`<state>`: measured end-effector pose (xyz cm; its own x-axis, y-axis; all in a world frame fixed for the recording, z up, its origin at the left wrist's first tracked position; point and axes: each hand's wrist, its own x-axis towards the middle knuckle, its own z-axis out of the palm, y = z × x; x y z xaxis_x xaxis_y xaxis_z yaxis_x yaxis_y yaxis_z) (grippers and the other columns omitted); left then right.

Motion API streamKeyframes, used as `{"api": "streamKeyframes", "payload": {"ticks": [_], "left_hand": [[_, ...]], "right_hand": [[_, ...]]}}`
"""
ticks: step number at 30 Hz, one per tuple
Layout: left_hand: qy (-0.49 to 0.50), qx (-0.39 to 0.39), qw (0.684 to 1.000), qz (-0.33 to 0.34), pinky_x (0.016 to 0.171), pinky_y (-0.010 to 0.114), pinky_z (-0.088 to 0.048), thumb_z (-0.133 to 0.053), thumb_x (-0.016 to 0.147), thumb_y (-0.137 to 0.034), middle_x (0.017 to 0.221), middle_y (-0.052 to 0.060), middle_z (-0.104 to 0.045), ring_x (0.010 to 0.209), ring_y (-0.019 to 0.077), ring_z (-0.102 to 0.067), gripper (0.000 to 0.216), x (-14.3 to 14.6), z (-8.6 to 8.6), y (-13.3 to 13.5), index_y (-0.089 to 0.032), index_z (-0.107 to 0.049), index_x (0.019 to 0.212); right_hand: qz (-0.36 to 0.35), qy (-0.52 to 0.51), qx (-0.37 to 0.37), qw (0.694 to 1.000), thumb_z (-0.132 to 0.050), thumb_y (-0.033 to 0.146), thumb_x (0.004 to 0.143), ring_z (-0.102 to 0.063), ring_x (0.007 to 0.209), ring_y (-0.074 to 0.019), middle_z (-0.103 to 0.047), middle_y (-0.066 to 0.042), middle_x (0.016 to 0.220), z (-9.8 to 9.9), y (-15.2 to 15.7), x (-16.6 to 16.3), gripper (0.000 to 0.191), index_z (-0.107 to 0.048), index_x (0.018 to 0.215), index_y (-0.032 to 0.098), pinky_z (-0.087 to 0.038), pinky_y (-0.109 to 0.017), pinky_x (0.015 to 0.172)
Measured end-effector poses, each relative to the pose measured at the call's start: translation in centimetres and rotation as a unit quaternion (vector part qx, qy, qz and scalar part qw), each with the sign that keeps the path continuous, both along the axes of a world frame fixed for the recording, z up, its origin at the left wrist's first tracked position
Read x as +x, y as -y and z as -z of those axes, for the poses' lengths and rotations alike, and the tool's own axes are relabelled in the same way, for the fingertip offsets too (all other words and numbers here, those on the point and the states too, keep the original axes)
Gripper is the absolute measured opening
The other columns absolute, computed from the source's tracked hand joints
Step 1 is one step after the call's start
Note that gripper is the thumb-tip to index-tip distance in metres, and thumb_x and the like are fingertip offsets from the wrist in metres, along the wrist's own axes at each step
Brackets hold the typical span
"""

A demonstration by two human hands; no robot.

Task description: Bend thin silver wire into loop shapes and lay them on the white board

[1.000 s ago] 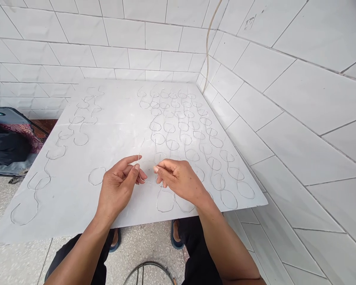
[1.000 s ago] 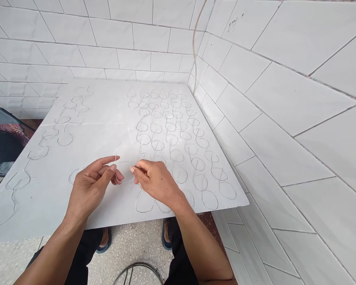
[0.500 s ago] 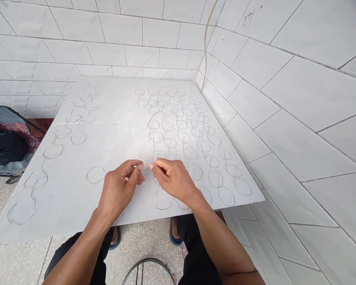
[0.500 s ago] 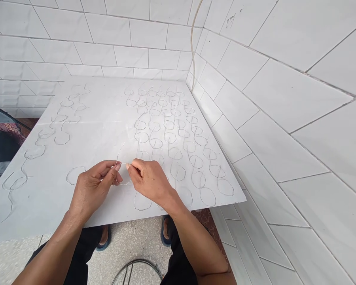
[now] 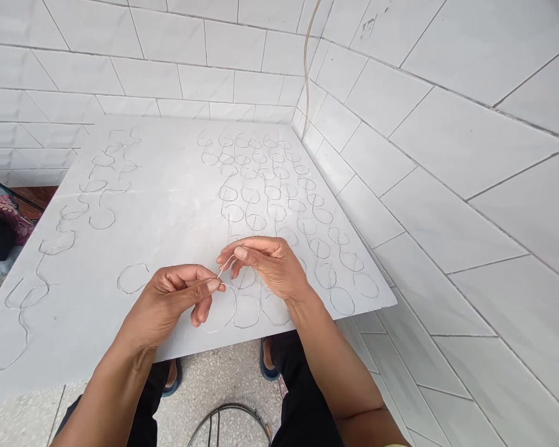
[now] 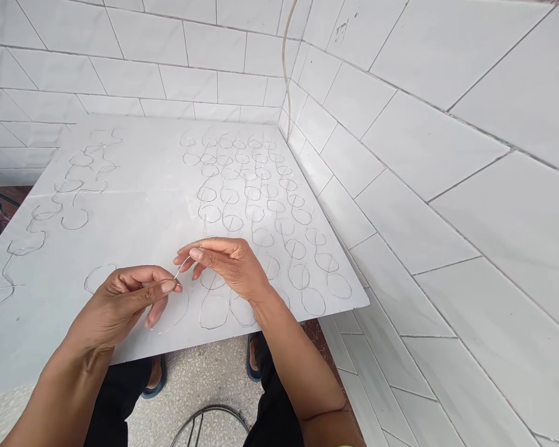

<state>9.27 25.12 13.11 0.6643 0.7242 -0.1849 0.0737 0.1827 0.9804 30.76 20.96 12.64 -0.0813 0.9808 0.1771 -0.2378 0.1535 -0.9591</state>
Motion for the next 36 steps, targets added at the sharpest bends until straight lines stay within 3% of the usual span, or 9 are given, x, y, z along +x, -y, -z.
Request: {"api": "streamKeyframes", "payload": {"ticks": [3, 6, 12, 16, 18, 21, 27, 32, 36], "left_hand": [[0.014, -0.053, 0.998, 0.024, 0.044, 0.026, -0.038, -0.076, 0.089, -0.045, 0.045, -0.002, -0.054, 0.039, 0.0100, -0.042, 0.024, 0.1, -0.2, 0.1, -0.022, -0.080, 0.082], [0.011, -0.052, 0.998, 0.025, 0.044, 0.025, -0.038, -0.077, 0.088, -0.043, 0.046, -0.002, -0.055, 0.040, 0.0099, -0.043, 0.023, 0.4, -0.4, 0.5, -0.022, -0.080, 0.081], [-0.048, 0.088, 0.986, -0.132, 0.058, 0.028, -0.053, -0.074, 0.093, -0.041, 0.063, 0.001, -0.069, 0.057, 0.0141, -0.059, 0.023, 1.2, -0.7, 1.7, -0.022, -0.079, 0.080], [-0.039, 0.120, 0.975, -0.183, 0.063, 0.028, -0.055, -0.073, 0.095, -0.038, 0.071, 0.001, -0.074, 0.063, 0.0145, -0.065, 0.019, 1.2, -0.5, 1.7, -0.023, -0.081, 0.087], [-0.033, 0.121, 0.973, -0.192, 0.065, 0.029, -0.056, -0.073, 0.095, -0.039, 0.076, 0.002, -0.076, 0.065, 0.0152, -0.068, 0.019, 1.1, -0.3, 1.4, -0.022, -0.082, 0.091], [-0.033, 0.118, 0.972, -0.200, 0.067, 0.031, -0.058, -0.074, 0.094, -0.040, 0.081, 0.004, -0.079, 0.067, 0.0166, -0.071, 0.021, 0.9, -0.2, 1.0, -0.020, -0.082, 0.095], [-0.028, 0.107, 0.976, -0.189, 0.077, 0.036, -0.060, -0.075, 0.093, -0.041, 0.092, 0.008, -0.081, 0.078, 0.0200, -0.074, 0.031, 0.7, -0.3, 1.1, -0.017, -0.079, 0.112], [-0.058, 0.142, 0.970, -0.190, 0.075, 0.033, -0.058, -0.075, 0.093, -0.041, 0.089, 0.008, -0.080, 0.075, 0.0174, -0.069, 0.026, 0.7, -0.5, 1.4, -0.017, -0.080, 0.100], [-0.062, 0.128, 0.969, -0.202, 0.072, 0.032, -0.058, -0.076, 0.091, -0.041, 0.084, 0.006, -0.078, 0.072, 0.0174, -0.069, 0.027, 1.0, -0.5, 1.9, -0.017, -0.080, 0.102]], "right_hand": [[0.011, -0.014, -0.006, 1.000, -0.074, 0.045, 0.094, -0.076, 0.086, -0.0213, -0.081, -0.007, 0.096, 0.1, 0.3, -0.3, 0.026, -0.082, 0.099, 0.021, -0.062, -0.037, 0.076], [0.035, -0.004, -0.018, 0.999, -0.075, 0.046, 0.093, -0.076, 0.083, -0.0203, -0.081, -0.007, 0.093, 0.1, 0.4, -0.4, 0.028, -0.081, 0.098, 0.020, -0.062, -0.038, 0.078], [0.049, 0.025, -0.067, 0.996, -0.063, 0.060, 0.098, -0.076, 0.100, -0.0235, -0.079, -0.012, 0.113, 0.0, 0.3, -0.3, 0.047, -0.074, 0.118, 0.019, -0.062, -0.035, 0.077], [-0.002, 0.112, -0.089, 0.990, -0.063, 0.059, 0.098, -0.075, 0.087, -0.0198, -0.080, -0.011, 0.100, 0.0, 0.7, -0.3, 0.044, -0.075, 0.102, 0.017, -0.058, -0.029, 0.068], [-0.037, 0.137, -0.099, 0.985, -0.064, 0.056, 0.099, -0.072, 0.073, -0.0160, -0.079, -0.008, 0.088, 0.2, 1.0, -0.5, 0.041, -0.075, 0.094, 0.016, -0.055, -0.026, 0.061], [-0.029, 0.144, -0.098, 0.984, -0.060, 0.054, 0.101, -0.068, 0.061, -0.0132, -0.077, -0.006, 0.079, 0.5, 1.1, -0.8, 0.041, -0.073, 0.091, 0.016, -0.051, -0.024, 0.052], [0.020, 0.173, -0.096, 0.980, -0.059, 0.051, 0.101, -0.068, 0.061, -0.0124, -0.076, -0.005, 0.077, 0.6, 0.8, -1.0, 0.040, -0.073, 0.087, 0.017, -0.050, -0.022, 0.051], [0.049, 0.190, -0.085, 0.977, -0.058, 0.049, 0.102, -0.065, 0.059, -0.0113, -0.075, -0.004, 0.076, 0.5, 0.7, -1.1, 0.038, -0.071, 0.085, 0.017, -0.049, -0.023, 0.053], [0.102, 0.211, -0.041, 0.971, -0.053, 0.044, 0.104, -0.057, 0.054, -0.0104, -0.066, 0.001, 0.066, 0.5, 0.9, -1.7, 0.033, -0.067, 0.086, 0.020, -0.046, -0.023, 0.052]]}}
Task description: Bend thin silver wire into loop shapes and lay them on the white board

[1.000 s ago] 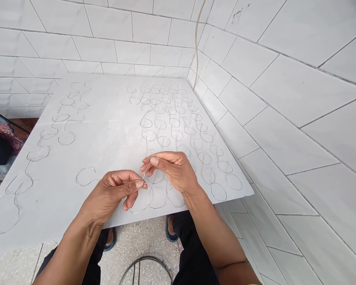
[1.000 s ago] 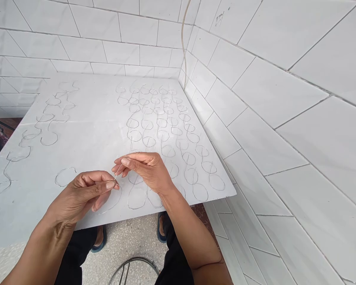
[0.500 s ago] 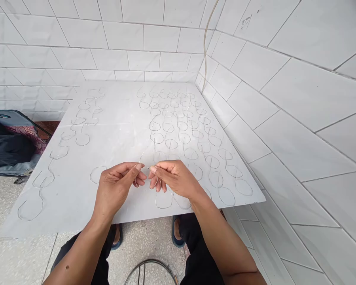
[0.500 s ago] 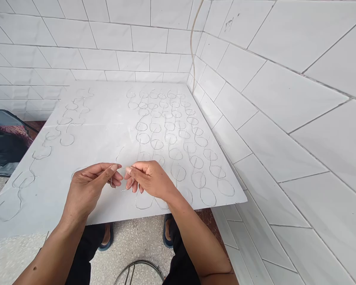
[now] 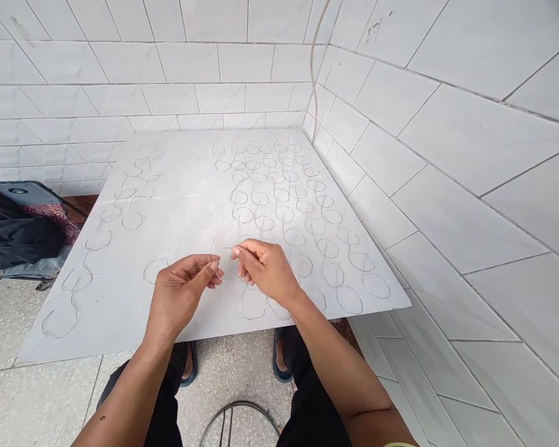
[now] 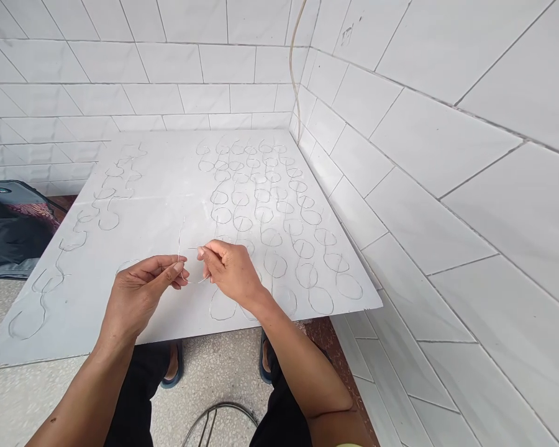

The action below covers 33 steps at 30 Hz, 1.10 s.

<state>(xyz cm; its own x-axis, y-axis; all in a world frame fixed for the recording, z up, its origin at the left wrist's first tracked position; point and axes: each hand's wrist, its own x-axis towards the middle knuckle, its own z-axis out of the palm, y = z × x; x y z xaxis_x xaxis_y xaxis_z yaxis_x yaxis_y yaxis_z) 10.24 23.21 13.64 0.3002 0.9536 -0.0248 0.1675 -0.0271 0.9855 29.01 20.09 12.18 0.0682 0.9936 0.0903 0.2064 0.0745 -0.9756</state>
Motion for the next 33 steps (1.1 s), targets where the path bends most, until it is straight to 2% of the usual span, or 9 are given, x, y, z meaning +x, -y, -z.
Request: {"api": "streamKeyframes", "payload": {"ticks": [3, 6, 11, 16, 19, 23, 28, 33], "left_hand": [[-0.008, -0.001, 1.000, -0.022, 0.072, 0.031, -0.058, -0.077, 0.090, -0.041, 0.080, 0.004, -0.077, 0.071, 0.0168, -0.070, 0.026, 0.3, 0.2, 0.8, -0.018, -0.081, 0.101], [-0.015, 0.003, 0.999, -0.043, 0.072, 0.030, -0.059, -0.077, 0.090, -0.041, 0.079, 0.003, -0.077, 0.071, 0.0164, -0.070, 0.024, 0.7, 0.4, 1.9, -0.020, -0.082, 0.099], [-0.019, -0.009, 0.998, -0.066, 0.072, 0.031, -0.062, -0.078, 0.088, -0.041, 0.077, 0.003, -0.078, 0.070, 0.0174, -0.072, 0.024, 1.1, 0.5, 3.5, -0.021, -0.084, 0.100], [-0.015, -0.020, 0.997, -0.075, 0.072, 0.031, -0.062, -0.080, 0.087, -0.041, 0.077, 0.003, -0.079, 0.070, 0.0178, -0.073, 0.023, 1.0, 0.1, 3.0, -0.020, -0.084, 0.096], [-0.025, -0.018, 0.997, -0.076, 0.073, 0.031, -0.062, -0.080, 0.086, -0.042, 0.078, 0.003, -0.080, 0.068, 0.0175, -0.074, 0.023, 1.0, -0.2, 2.4, -0.020, -0.084, 0.093], [-0.050, -0.015, 0.995, -0.088, 0.072, 0.032, -0.063, -0.081, 0.085, -0.042, 0.077, 0.004, -0.080, 0.068, 0.0181, -0.074, 0.025, 1.0, -0.8, 1.6, -0.019, -0.083, 0.091], [-0.116, 0.009, 0.989, -0.095, 0.069, 0.032, -0.063, -0.078, 0.083, -0.038, 0.078, 0.006, -0.080, 0.069, 0.0198, -0.075, 0.021, 0.6, -1.9, -1.6, -0.017, -0.081, 0.084], [-0.183, 0.001, 0.980, -0.079, 0.070, 0.034, -0.064, -0.079, 0.078, -0.025, 0.078, 0.010, -0.080, 0.067, 0.0212, -0.076, 0.011, 0.4, -3.2, -9.1, -0.016, -0.078, 0.073]], "right_hand": [[0.031, 0.077, 0.076, 0.994, -0.051, 0.038, 0.105, -0.052, 0.054, -0.0102, -0.059, 0.004, 0.061, 0.1, 0.1, -0.4, 0.031, -0.063, 0.082, 0.021, -0.043, -0.025, 0.057], [0.036, 0.129, 0.109, 0.985, -0.049, 0.034, 0.105, -0.051, 0.055, -0.0104, -0.056, 0.004, 0.060, 0.1, 0.2, -0.1, 0.033, -0.058, 0.076, 0.021, -0.040, -0.026, 0.058], [-0.003, 0.124, 0.108, 0.986, -0.049, 0.033, 0.106, -0.050, 0.056, -0.0100, -0.055, 0.005, 0.061, -0.2, 0.4, 0.8, 0.034, -0.054, 0.074, 0.021, -0.039, -0.025, 0.058], [-0.040, 0.114, 0.086, 0.989, -0.053, 0.036, 0.105, -0.050, 0.056, -0.0094, -0.058, 0.005, 0.063, -0.8, 0.5, 0.7, 0.035, -0.058, 0.074, 0.021, -0.038, -0.024, 0.056], [-0.032, 0.089, 0.084, 0.992, -0.051, 0.043, 0.107, -0.052, 0.056, -0.0095, -0.059, 0.004, 0.063, -1.1, 0.5, 0.6, 0.041, -0.058, 0.073, 0.021, -0.040, -0.024, 0.056], [0.013, 0.040, 0.066, 0.997, -0.047, 0.056, 0.106, -0.060, 0.059, -0.0113, -0.067, 0.000, 0.068, -1.4, 0.5, 1.4, 0.050, -0.063, 0.076, 0.020, -0.046, -0.026, 0.059], [0.078, -0.002, 0.065, 0.995, -0.051, 0.064, 0.103, -0.060, 0.057, -0.0128, -0.070, -0.002, 0.070, -2.0, 1.0, 3.6, 0.051, -0.072, 0.089, 0.019, -0.048, -0.026, 0.055], [0.115, -0.021, 0.060, 0.991, -0.055, 0.062, 0.102, -0.061, 0.059, -0.0133, -0.071, -0.003, 0.072, -3.0, 1.9, 5.6, 0.050, -0.073, 0.084, 0.019, -0.048, -0.026, 0.054]]}}
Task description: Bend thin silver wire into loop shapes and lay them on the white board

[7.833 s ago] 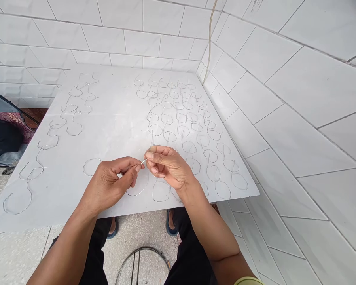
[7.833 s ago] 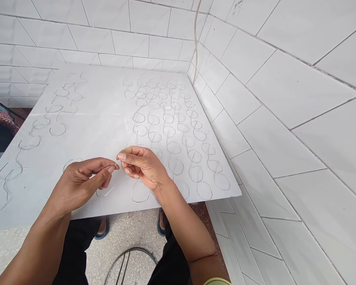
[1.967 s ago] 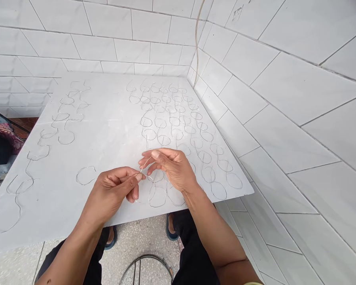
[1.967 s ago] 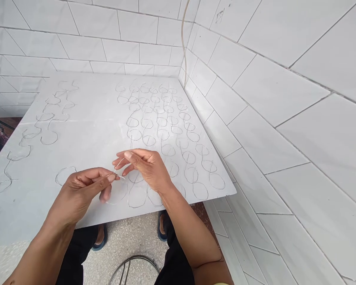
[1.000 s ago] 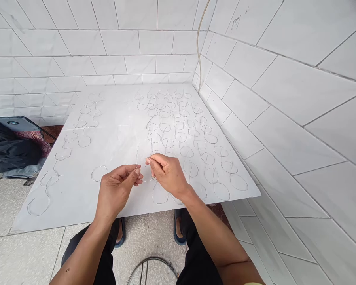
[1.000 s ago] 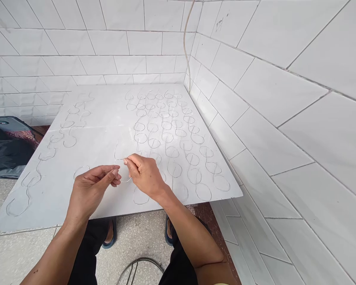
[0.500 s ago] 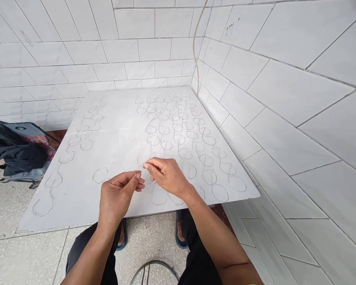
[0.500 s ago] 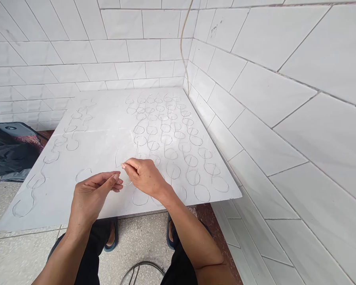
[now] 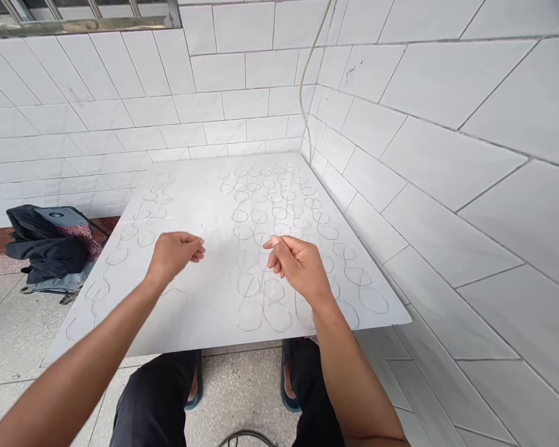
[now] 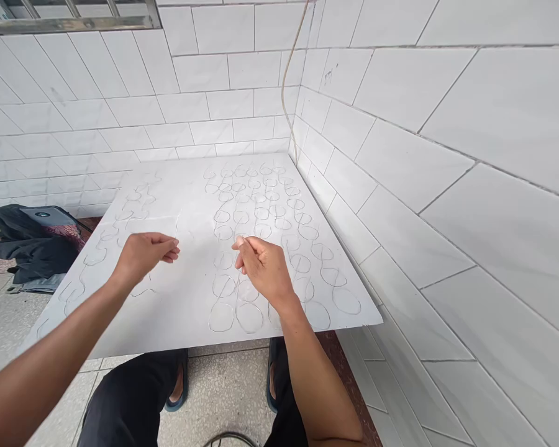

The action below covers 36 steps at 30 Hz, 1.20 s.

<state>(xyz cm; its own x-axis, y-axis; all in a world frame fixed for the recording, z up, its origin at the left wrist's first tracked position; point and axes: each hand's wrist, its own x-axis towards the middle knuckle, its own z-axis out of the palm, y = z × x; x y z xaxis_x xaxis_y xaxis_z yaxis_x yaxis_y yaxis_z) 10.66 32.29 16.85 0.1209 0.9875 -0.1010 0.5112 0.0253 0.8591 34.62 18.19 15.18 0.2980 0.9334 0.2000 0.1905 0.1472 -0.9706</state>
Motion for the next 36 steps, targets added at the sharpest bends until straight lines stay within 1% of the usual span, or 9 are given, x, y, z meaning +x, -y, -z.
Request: {"api": "streamKeyframes", "payload": {"ticks": [4, 8, 13, 16, 18, 22, 28, 33, 36], "left_hand": [[-0.004, -0.015, 1.000, -0.009, 0.072, 0.036, -0.066, -0.079, 0.074, -0.012, 0.078, 0.014, -0.079, 0.069, 0.0225, -0.076, 0.008, 1.3, -0.5, -7.4, -0.014, -0.073, 0.069], [-0.024, -0.015, 0.999, -0.024, 0.073, 0.037, -0.065, -0.080, 0.070, -0.004, 0.072, 0.015, -0.076, 0.071, 0.0249, -0.076, 0.014, 4.2, -0.4, -13.6, -0.013, -0.070, 0.072], [-0.097, -0.038, 0.994, -0.016, 0.070, 0.034, -0.061, -0.079, 0.068, -0.004, 0.069, 0.015, -0.075, 0.075, 0.0275, -0.077, 0.018, 8.3, 0.6, -18.5, -0.014, -0.065, 0.072], [-0.155, -0.049, 0.987, 0.001, 0.070, 0.030, -0.055, -0.069, 0.079, -0.013, 0.072, 0.012, -0.074, 0.076, 0.0235, -0.077, 0.013, 10.2, 1.3, -20.3, -0.013, -0.061, 0.069], [-0.188, -0.052, 0.981, 0.011, 0.070, 0.030, -0.054, -0.067, 0.082, -0.016, 0.070, 0.009, -0.073, 0.075, 0.0223, -0.076, 0.014, 11.1, 1.6, -21.2, -0.013, -0.060, 0.069], [-0.226, -0.049, 0.972, 0.029, 0.073, 0.032, -0.055, -0.077, 0.078, -0.017, 0.066, 0.006, -0.069, 0.079, 0.0242, -0.073, 0.013, 12.3, 1.8, -22.2, -0.012, -0.065, 0.080], [-0.260, -0.020, 0.964, 0.044, 0.076, 0.044, -0.058, -0.089, 0.063, -0.012, 0.070, 0.015, -0.069, 0.085, 0.0390, -0.075, 0.038, 12.9, 1.7, -21.9, -0.005, -0.070, 0.095], [-0.281, -0.019, 0.958, 0.054, 0.075, 0.039, -0.057, -0.081, 0.074, -0.017, 0.072, 0.013, -0.073, 0.074, 0.0280, -0.074, 0.023, 12.3, 0.7, -19.8, -0.007, -0.071, 0.091], [-0.291, -0.008, 0.955, 0.058, 0.079, 0.035, -0.055, -0.071, 0.084, -0.028, 0.079, 0.011, -0.075, 0.072, 0.0203, -0.072, 0.023, 9.5, -0.5, -17.3, -0.006, -0.072, 0.089]], "right_hand": [[0.010, -0.008, -0.003, 1.000, -0.056, 0.060, 0.102, -0.060, 0.058, -0.0133, -0.069, -0.003, 0.068, -0.4, 0.2, 0.9, 0.048, -0.074, 0.085, 0.019, -0.048, -0.026, 0.052], [-0.002, -0.009, -0.012, 1.000, -0.055, 0.058, 0.102, -0.061, 0.059, -0.0130, -0.071, -0.003, 0.071, -0.4, -0.2, 1.0, 0.047, -0.074, 0.083, 0.019, -0.049, -0.026, 0.054], [-0.022, 0.017, -0.030, 0.999, -0.053, 0.054, 0.105, -0.062, 0.061, -0.0131, -0.071, -0.003, 0.073, 0.2, -0.7, 0.7, 0.049, -0.067, 0.072, 0.020, -0.050, -0.026, 0.056], [-0.018, 0.054, -0.029, 0.998, -0.052, 0.056, 0.104, -0.065, 0.065, -0.0156, -0.069, -0.004, 0.068, 0.7, -0.9, 0.6, 0.053, -0.061, 0.066, 0.020, -0.051, -0.028, 0.057], [-0.016, 0.074, -0.030, 0.997, -0.050, 0.059, 0.104, -0.065, 0.064, -0.0170, -0.068, -0.005, 0.068, 1.0, -1.0, 0.7, 0.055, -0.059, 0.065, 0.021, -0.051, -0.029, 0.055], [-0.015, 0.092, -0.032, 0.995, -0.047, 0.063, 0.104, -0.065, 0.064, -0.0185, -0.068, -0.006, 0.067, 1.3, -1.2, 0.9, 0.057, -0.059, 0.067, 0.022, -0.051, -0.031, 0.053], [-0.027, 0.091, -0.038, 0.995, -0.045, 0.061, 0.105, -0.067, 0.067, -0.0186, -0.066, -0.005, 0.066, 1.3, -1.2, 0.7, 0.057, -0.054, 0.065, 0.022, -0.049, -0.029, 0.052], [-0.027, 0.093, -0.040, 0.994, -0.047, 0.057, 0.106, -0.066, 0.067, -0.0180, -0.060, -0.003, 0.060, 1.3, -1.2, 0.4, 0.056, -0.051, 0.064, 0.021, -0.049, -0.028, 0.055], [-0.026, 0.107, -0.038, 0.993, -0.048, 0.056, 0.106, -0.063, 0.063, -0.0160, -0.060, -0.002, 0.060, 1.5, -1.0, 0.4, 0.055, -0.050, 0.064, 0.021, -0.049, -0.028, 0.056]]}}
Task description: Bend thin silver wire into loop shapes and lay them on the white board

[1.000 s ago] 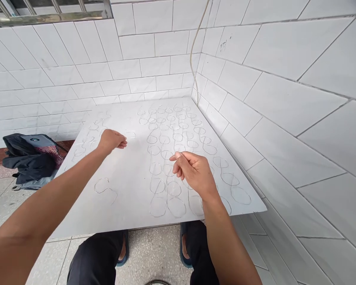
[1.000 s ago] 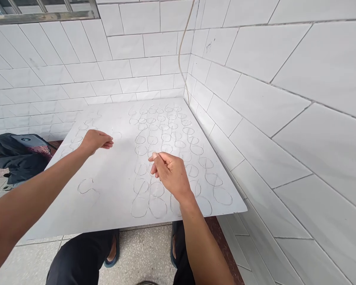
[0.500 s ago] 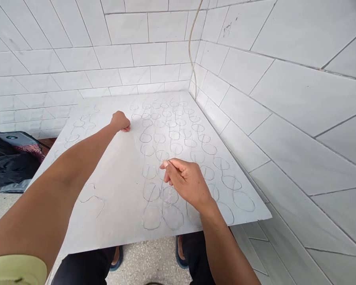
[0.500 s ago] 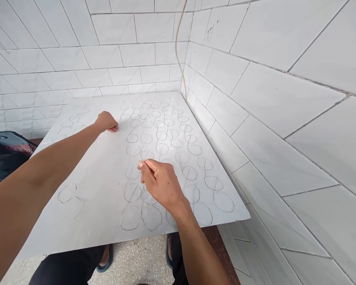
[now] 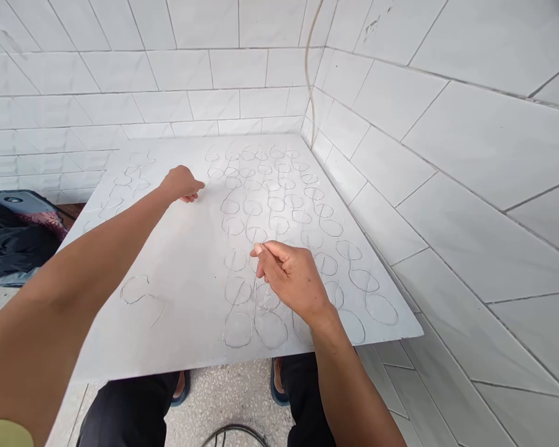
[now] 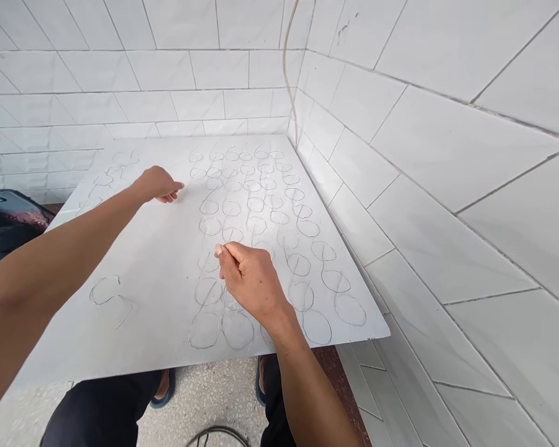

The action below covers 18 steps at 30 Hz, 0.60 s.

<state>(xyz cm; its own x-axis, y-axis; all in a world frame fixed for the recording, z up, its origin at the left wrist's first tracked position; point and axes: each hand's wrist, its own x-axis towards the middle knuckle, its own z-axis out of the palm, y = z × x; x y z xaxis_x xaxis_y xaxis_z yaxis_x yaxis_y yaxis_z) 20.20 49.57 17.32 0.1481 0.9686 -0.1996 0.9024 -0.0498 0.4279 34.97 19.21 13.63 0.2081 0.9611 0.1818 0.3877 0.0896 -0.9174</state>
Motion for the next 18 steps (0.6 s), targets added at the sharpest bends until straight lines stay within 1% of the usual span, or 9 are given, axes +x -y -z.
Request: {"api": "streamKeyframes", "payload": {"ticks": [1, 2, 3, 6, 8, 10, 13, 16, 18], "left_hand": [[0.001, 0.013, 1.000, 0.014, 0.081, 0.034, -0.054, -0.066, 0.088, -0.032, 0.084, 0.010, -0.076, 0.076, 0.0191, -0.072, 0.029, -1.5, -0.4, 1.1, -0.004, -0.072, 0.092], [0.011, 0.036, 0.998, 0.045, 0.083, 0.033, -0.051, -0.060, 0.092, -0.036, 0.089, 0.010, -0.076, 0.081, 0.0184, -0.072, 0.036, -3.2, -0.9, 2.4, -0.002, -0.073, 0.097], [0.007, 0.053, 0.997, 0.052, 0.083, 0.034, -0.051, -0.059, 0.092, -0.038, 0.092, 0.010, -0.076, 0.084, 0.0197, -0.072, 0.038, -5.0, -1.3, 3.9, -0.003, -0.074, 0.099], [-0.059, 0.082, 0.993, 0.067, 0.082, 0.033, -0.052, -0.070, 0.083, -0.039, 0.094, 0.006, -0.077, 0.089, 0.0260, -0.071, 0.026, -10.6, -2.1, 8.7, -0.019, -0.079, 0.098], [-0.110, 0.054, 0.988, 0.096, 0.084, 0.033, -0.050, -0.069, 0.082, -0.038, 0.095, 0.005, -0.077, 0.093, 0.0280, -0.071, 0.026, -13.8, -1.9, 11.8, -0.024, -0.080, 0.102], [-0.138, 0.019, 0.984, 0.111, 0.087, 0.032, -0.050, -0.068, 0.082, -0.036, 0.098, 0.005, -0.077, 0.094, 0.0278, -0.071, 0.032, -16.2, -1.0, 14.2, -0.025, -0.078, 0.110], [-0.164, 0.010, 0.977, 0.138, 0.088, 0.034, -0.050, -0.066, 0.081, -0.032, 0.107, 0.008, -0.076, 0.094, 0.0279, -0.070, 0.035, -18.5, 1.2, 16.1, -0.023, -0.075, 0.113], [-0.177, 0.032, 0.972, 0.152, 0.083, 0.035, -0.050, -0.059, 0.084, -0.026, 0.114, 0.012, -0.072, 0.091, 0.0279, -0.070, 0.020, -19.5, 3.2, 16.8, -0.021, -0.072, 0.098], [-0.173, 0.047, 0.974, 0.141, 0.081, 0.036, -0.049, -0.054, 0.086, -0.022, 0.109, 0.013, -0.071, 0.089, 0.0282, -0.069, 0.013, -19.7, 4.0, 17.0, -0.021, -0.067, 0.086]], "right_hand": [[0.000, 0.006, 0.001, 1.000, -0.048, 0.056, 0.106, -0.062, 0.061, -0.0153, -0.061, -0.002, 0.062, 0.1, 0.1, 0.0, 0.054, -0.052, 0.065, 0.021, -0.048, -0.028, 0.056], [0.001, 0.013, 0.003, 1.000, -0.049, 0.057, 0.106, -0.061, 0.060, -0.0148, -0.064, -0.002, 0.064, 0.3, 0.2, -0.1, 0.053, -0.055, 0.067, 0.021, -0.048, -0.028, 0.056], [0.003, 0.019, 0.003, 1.000, -0.050, 0.057, 0.105, -0.061, 0.059, -0.0147, -0.066, -0.002, 0.066, 0.5, 0.2, -0.2, 0.052, -0.058, 0.070, 0.021, -0.047, -0.028, 0.055], [0.000, 0.027, -0.004, 1.000, -0.052, 0.058, 0.104, -0.062, 0.061, -0.0154, -0.069, -0.003, 0.069, 0.9, 0.3, -0.8, 0.050, -0.062, 0.072, 0.021, -0.045, -0.028, 0.054], [-0.016, 0.025, -0.010, 0.999, -0.051, 0.057, 0.105, -0.063, 0.060, -0.0157, -0.069, -0.003, 0.069, 1.0, 0.3, -1.4, 0.051, -0.061, 0.070, 0.021, -0.043, -0.029, 0.053], [-0.038, 0.028, -0.010, 0.999, -0.050, 0.057, 0.106, -0.063, 0.060, -0.0157, -0.069, -0.004, 0.069, 0.9, 0.2, -2.2, 0.053, -0.059, 0.067, 0.021, -0.042, -0.029, 0.052], [-0.061, 0.041, -0.009, 0.997, -0.049, 0.055, 0.106, -0.059, 0.056, -0.0142, -0.069, -0.003, 0.068, 0.6, 0.0, -3.4, 0.054, -0.057, 0.065, 0.021, -0.041, -0.029, 0.051], [-0.088, 0.059, -0.007, 0.994, -0.047, 0.053, 0.107, -0.052, 0.051, -0.0124, -0.063, 0.000, 0.061, 0.7, -0.2, -4.6, 0.051, -0.060, 0.069, 0.021, -0.040, -0.029, 0.051], [-0.110, 0.068, -0.011, 0.992, -0.046, 0.051, 0.108, -0.047, 0.049, -0.0116, -0.059, 0.001, 0.058, 0.9, -0.4, -5.2, 0.051, -0.058, 0.069, 0.021, -0.038, -0.029, 0.050]]}}
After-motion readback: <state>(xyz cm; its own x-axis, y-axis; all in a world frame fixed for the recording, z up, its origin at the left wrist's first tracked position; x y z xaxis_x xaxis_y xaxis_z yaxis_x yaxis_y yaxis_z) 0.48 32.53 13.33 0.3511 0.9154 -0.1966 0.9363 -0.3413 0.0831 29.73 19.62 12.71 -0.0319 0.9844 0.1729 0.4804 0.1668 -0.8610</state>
